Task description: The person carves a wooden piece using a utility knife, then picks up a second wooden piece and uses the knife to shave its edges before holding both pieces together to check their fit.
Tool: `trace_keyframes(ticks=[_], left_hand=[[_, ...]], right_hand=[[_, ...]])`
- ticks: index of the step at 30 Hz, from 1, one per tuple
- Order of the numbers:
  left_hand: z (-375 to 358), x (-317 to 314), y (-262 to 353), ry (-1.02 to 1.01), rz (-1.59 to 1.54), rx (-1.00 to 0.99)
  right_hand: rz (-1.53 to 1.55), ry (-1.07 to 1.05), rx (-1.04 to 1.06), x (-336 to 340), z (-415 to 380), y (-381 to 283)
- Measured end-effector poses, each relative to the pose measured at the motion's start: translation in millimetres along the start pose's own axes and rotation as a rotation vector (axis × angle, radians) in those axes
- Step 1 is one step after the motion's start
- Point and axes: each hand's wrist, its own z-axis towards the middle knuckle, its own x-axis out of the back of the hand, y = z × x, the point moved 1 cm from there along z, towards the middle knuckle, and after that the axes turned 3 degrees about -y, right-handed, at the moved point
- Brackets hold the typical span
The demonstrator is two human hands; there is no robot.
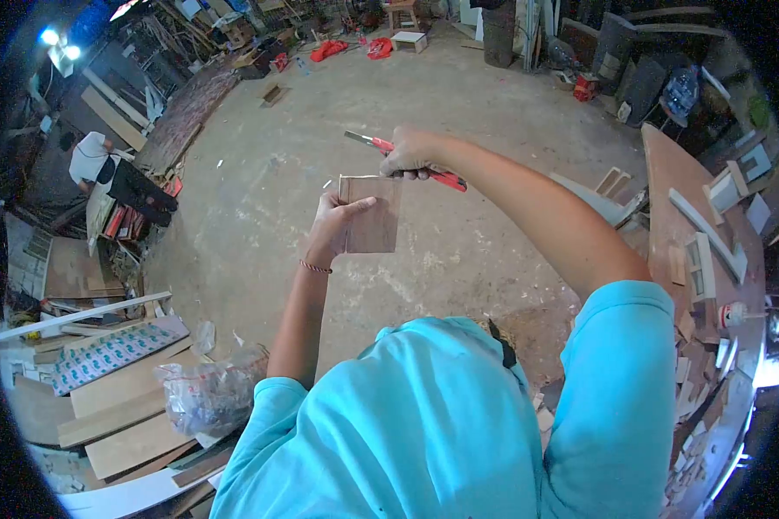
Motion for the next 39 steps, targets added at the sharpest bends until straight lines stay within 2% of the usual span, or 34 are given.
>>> trace_keyframes(ticks=[2, 4, 6, 10, 13, 16, 18, 19, 21, 24, 29, 31, 34, 35, 37, 39], left_hand=[[-0.6, -1.5, -2.6, 0.023, 0.018, 0.011], [-1.6, -1.9, -1.2, -0.037, 0.175, 0.007], [1.2, -4.0, -9.1, 0.012, 0.267, -0.036], [1.9, -11.3, -22.5, 0.171, 0.478, -0.105], [-2.9, -17.9, -23.2, 0.191, 0.47, -0.213], [-3.9, -19.4, -21.5, 0.181, 0.398, -0.228], [-4.6, -18.4, -18.3, 0.145, 0.365, -0.152], [-6.3, -18.1, -17.4, 0.105, 0.334, -0.075], [-9.0, -19.3, -14.1, 0.108, 0.314, -0.062], [-9.8, -22.3, -16.4, 0.105, 0.228, -0.072], [-12.2, -19.7, -16.9, 0.054, 0.097, -0.058], [-16.3, -18.6, -12.7, 0.064, -0.08, 0.105], [-16.6, -10.0, -13.7, 0.1, -0.079, 0.121], [-17.3, -7.2, -12.3, 0.1, -0.082, 0.125], [-19.4, -4.2, -5.5, -0.023, -0.092, 0.199], [-20.7, -2.1, -5.9, -0.037, -0.078, 0.206]], right_hand=[[-0.006, 0.005, 0.013, -0.5, -1.3, 4.8], [-0.015, 0.009, 0.031, -2.7, -2.1, 3.6], [-0.324, 0.184, 0.019, -6.1, -2.6, 3.2], [-0.514, 0.302, 0.123, -15.4, -0.9, 8.4], [-0.474, 0.309, 0.075, -17.6, -4.3, 7.0], [-0.389, 0.373, 0.028, -20.0, -1.1, 18.2], [-0.131, 0.426, 0.025, -21.8, 6.5, 32.6], [-0.13, 0.421, 0.023, -22.7, 5.9, 35.1], [0.102, 0.389, 0.041, -24.0, 3.0, 36.9], [0.155, 0.424, 0.06, -26.8, 5.4, 43.0], [0.085, 0.374, 0.058, -23.5, -2.0, 35.8], [0.088, 0.328, 0.03, -20.5, -4.6, 34.5], [-0.035, 0.296, 0.016, -9.2, -1.4, 40.7], [-0.028, 0.272, 0.041, -8.2, -1.0, 41.0], [-0.019, 0.249, 0.066, -9.6, -7.0, 34.8], [-0.02, 0.174, 0.27, -14.7, -17.9, 25.7]])
